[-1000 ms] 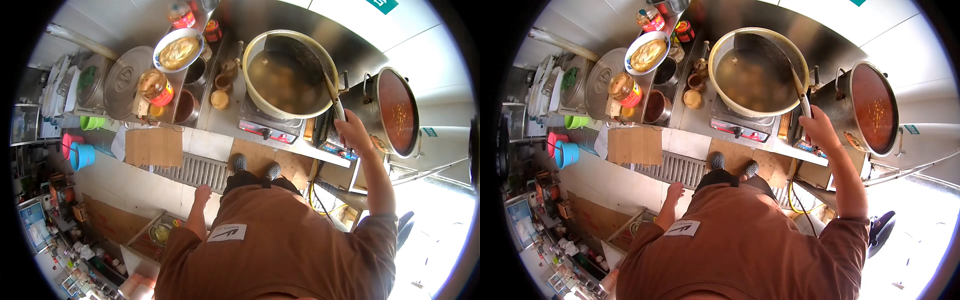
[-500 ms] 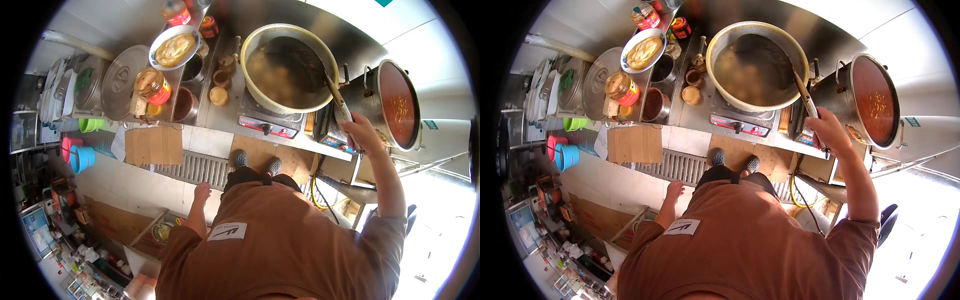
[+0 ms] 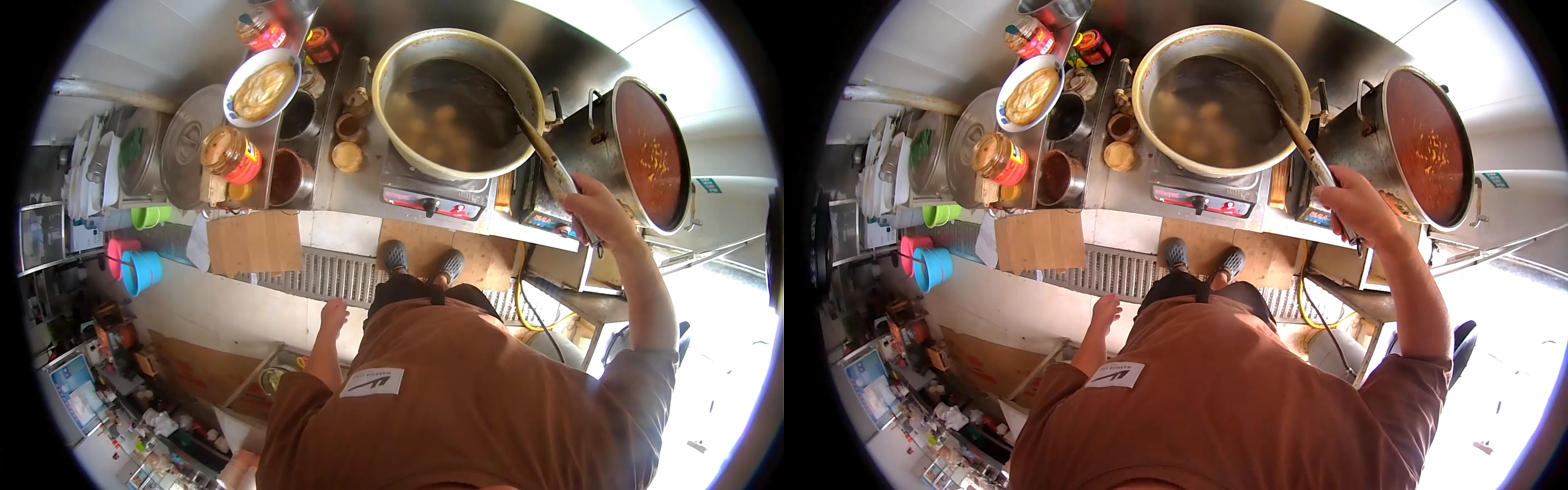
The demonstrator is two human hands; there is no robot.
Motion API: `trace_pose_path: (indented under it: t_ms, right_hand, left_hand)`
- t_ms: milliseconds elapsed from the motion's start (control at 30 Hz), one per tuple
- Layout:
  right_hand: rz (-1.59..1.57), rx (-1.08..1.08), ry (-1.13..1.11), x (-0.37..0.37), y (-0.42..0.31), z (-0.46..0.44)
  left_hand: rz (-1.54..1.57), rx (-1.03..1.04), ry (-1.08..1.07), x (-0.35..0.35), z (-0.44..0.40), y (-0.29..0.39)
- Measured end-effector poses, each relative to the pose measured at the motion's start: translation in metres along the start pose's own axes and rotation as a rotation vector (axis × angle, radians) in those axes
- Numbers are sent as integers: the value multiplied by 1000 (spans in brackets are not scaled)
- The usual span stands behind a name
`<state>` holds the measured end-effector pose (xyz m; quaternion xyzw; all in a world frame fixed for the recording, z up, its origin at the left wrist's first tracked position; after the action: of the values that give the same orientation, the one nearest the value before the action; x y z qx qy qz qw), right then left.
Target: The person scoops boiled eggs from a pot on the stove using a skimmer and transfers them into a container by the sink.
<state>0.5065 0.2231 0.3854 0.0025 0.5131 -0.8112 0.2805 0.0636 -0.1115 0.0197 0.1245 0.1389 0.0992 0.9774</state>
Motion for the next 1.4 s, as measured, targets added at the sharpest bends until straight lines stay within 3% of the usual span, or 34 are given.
trace_pose_path:
  t_ms: [1033, 1400]
  right_hand:
    - [224, -86, 22, -7, -5, 8]
    - [406, -298, 32, -2, -13, 9]
  left_hand:
    - [-18, -40, -8, 18, 9, 22]
    - [-34, -29, -33, 19, -2, 27]
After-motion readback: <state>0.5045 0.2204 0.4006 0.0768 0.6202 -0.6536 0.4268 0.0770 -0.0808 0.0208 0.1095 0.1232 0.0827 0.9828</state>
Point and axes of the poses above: each hand's wrist, its own z-axis away from the middle knuckle, its own x-axis out of the palm, y = z × x, the point moved 1 cm from there along -z, towards the middle knuckle, and after that the axes turned 13 degrees about -x, right-handed, at the moved point
